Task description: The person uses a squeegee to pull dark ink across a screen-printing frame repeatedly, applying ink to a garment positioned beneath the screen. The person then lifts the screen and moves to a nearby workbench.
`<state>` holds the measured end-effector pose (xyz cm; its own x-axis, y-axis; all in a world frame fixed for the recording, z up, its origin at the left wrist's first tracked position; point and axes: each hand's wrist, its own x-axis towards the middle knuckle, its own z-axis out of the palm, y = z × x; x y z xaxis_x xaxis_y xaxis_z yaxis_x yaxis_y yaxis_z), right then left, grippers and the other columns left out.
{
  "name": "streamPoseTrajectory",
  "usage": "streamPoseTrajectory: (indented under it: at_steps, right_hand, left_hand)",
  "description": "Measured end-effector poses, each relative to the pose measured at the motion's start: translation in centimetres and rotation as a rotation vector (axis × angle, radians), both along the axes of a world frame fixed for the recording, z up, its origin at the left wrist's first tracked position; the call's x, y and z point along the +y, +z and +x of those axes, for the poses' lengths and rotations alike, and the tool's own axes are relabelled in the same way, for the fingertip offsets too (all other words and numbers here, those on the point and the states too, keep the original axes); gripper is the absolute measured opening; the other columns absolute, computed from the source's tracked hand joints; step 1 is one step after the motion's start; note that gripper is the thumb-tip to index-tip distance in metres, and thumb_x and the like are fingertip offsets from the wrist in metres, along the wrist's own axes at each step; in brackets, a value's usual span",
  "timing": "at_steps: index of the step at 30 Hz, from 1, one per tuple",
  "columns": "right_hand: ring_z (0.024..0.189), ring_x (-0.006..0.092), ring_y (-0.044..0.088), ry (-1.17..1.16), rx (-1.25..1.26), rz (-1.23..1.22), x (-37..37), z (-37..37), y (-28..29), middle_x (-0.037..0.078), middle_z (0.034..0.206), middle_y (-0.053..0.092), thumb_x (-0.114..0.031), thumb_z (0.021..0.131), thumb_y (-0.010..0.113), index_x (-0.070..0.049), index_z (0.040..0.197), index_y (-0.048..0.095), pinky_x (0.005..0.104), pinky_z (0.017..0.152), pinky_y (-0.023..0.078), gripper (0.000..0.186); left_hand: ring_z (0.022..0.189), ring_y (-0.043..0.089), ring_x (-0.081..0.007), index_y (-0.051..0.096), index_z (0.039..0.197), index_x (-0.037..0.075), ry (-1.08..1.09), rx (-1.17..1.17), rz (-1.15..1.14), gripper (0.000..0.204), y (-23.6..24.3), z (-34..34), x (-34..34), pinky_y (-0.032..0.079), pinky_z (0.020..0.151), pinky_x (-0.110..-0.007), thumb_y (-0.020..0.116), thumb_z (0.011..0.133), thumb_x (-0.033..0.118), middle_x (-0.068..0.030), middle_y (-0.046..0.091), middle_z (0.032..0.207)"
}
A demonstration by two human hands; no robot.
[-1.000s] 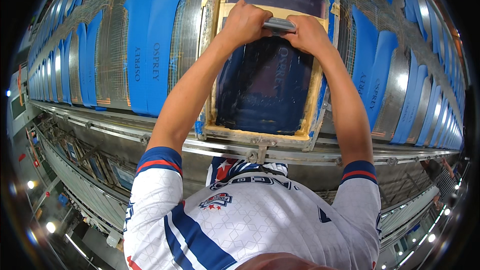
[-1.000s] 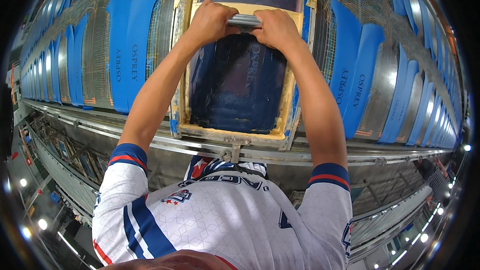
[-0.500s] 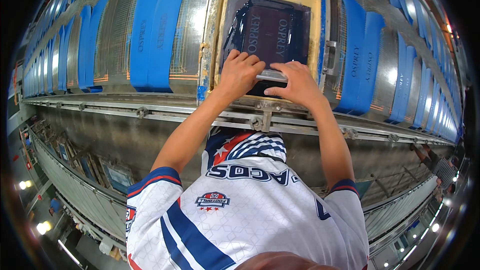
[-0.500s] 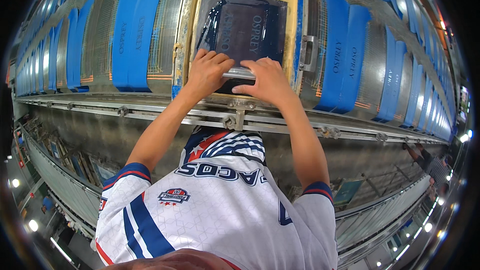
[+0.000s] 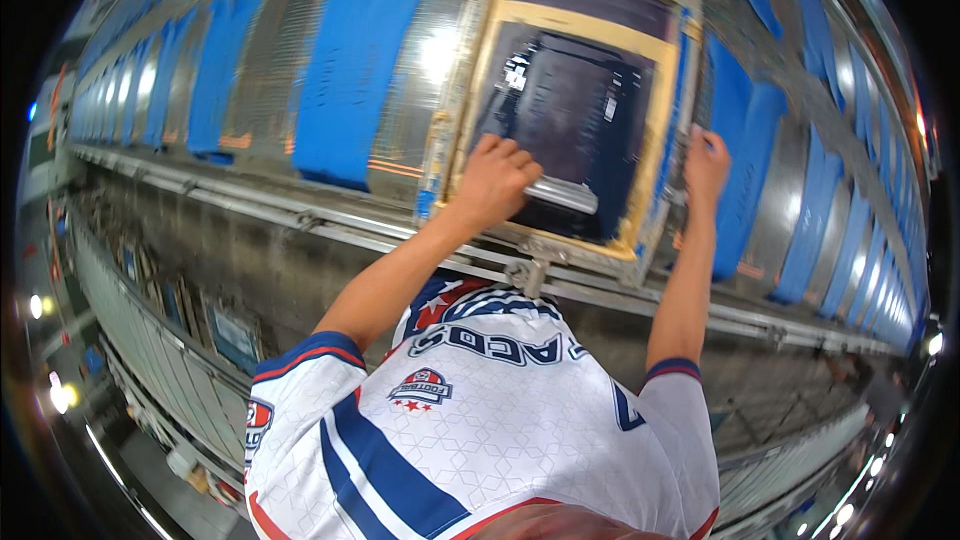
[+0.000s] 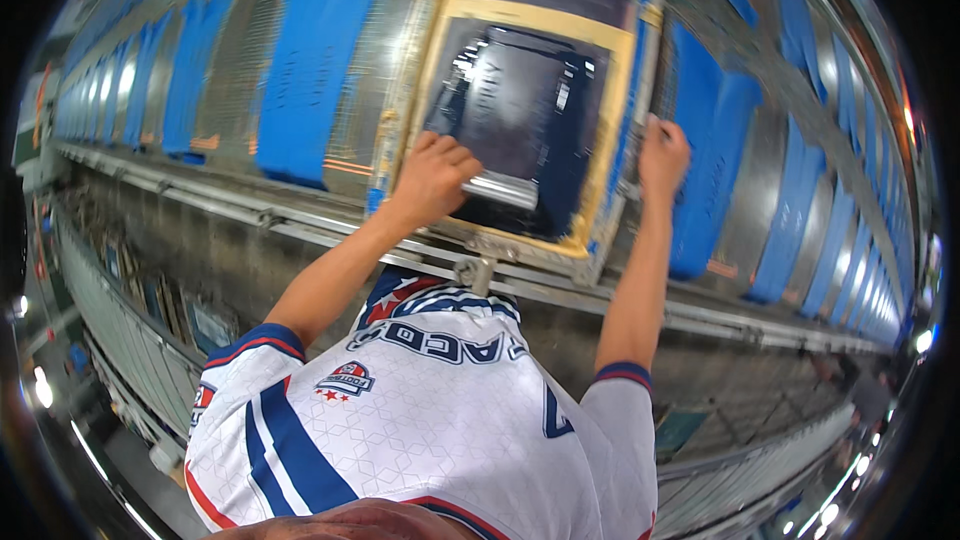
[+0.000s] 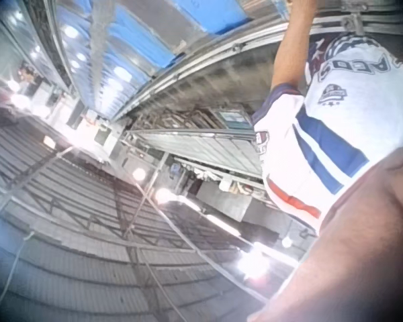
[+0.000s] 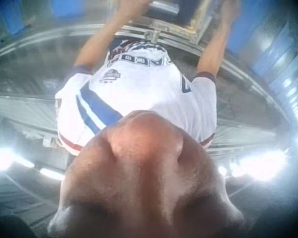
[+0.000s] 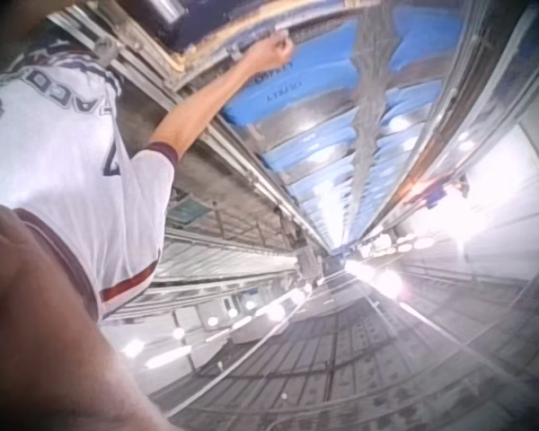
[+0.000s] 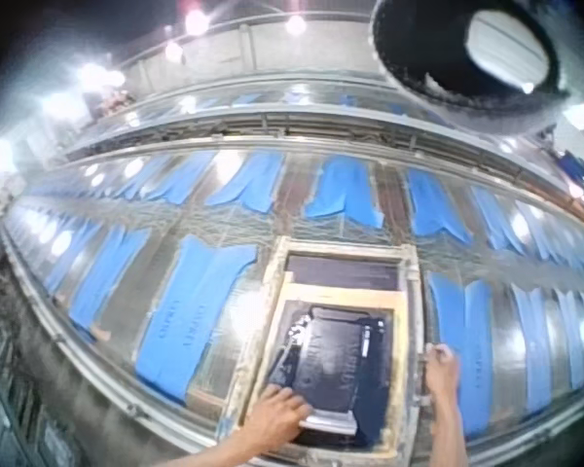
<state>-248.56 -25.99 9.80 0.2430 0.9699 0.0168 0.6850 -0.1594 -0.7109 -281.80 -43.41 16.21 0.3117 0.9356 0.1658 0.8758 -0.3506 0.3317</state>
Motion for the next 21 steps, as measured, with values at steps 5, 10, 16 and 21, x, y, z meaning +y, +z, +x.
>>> streamPoseTrajectory:
  at_steps: [5, 10, 16, 21]
  right_hand:
    - [0.088, 0.0281, 0.069, -0.021, 0.088, -0.022, -0.4, -4.7, 3.9, 0.015, 0.092, 0.072, -0.029, 0.093, 0.070, -0.002, 0.094, 0.072, 0.0390, 0.078, 0.052, 0.027]
    - [0.095, 0.0351, 0.068, 0.082, 0.105, 0.168, -4.0, -18.9, -0.1, 0.017, 0.098, 0.070, -0.027, 0.093, 0.065, -0.004, 0.098, 0.070, 0.0439, 0.081, 0.052, 0.025]
    - [0.082, 0.0416, 0.069, 0.014, 0.460, 0.107, -5.9, -27.3, 4.0, 0.020, 0.085, 0.070, -0.029, 0.091, 0.070, -0.005, 0.091, 0.067, 0.0459, 0.071, 0.052, 0.024]
    - [0.080, 0.0411, 0.069, 0.015, 0.240, 0.201, -5.6, -27.0, 5.3, 0.021, 0.083, 0.070, -0.029, 0.090, 0.071, -0.004, 0.088, 0.068, 0.0453, 0.068, 0.052, 0.025]
  left_hand:
    - [0.092, 0.060, -0.0230, 0.069, 0.090, 0.014, 0.037, -0.025, 0.017, 0.034, 1.8, -4.2, -0.4, 0.041, 0.086, -0.039, 0.082, 0.059, 0.012, -0.0011, 0.067, 0.092]
    - [0.088, 0.061, -0.0271, 0.070, 0.091, 0.013, 0.019, 0.027, 0.007, 0.032, 2.6, -16.7, -1.4, 0.044, 0.078, -0.043, 0.085, 0.062, 0.013, -0.0033, 0.066, 0.088]
    - [0.083, 0.061, -0.0247, 0.071, 0.082, 0.014, 0.071, 0.111, 0.006, 0.023, 3.7, -22.2, -2.9, 0.042, 0.078, -0.040, 0.086, 0.066, 0.018, -0.0006, 0.067, 0.082]
    - [0.082, 0.061, -0.0241, 0.072, 0.084, 0.014, 0.019, 0.061, 0.034, 0.024, 4.4, -23.1, -2.7, 0.041, 0.078, -0.039, 0.087, 0.067, 0.020, -0.0008, 0.069, 0.082]
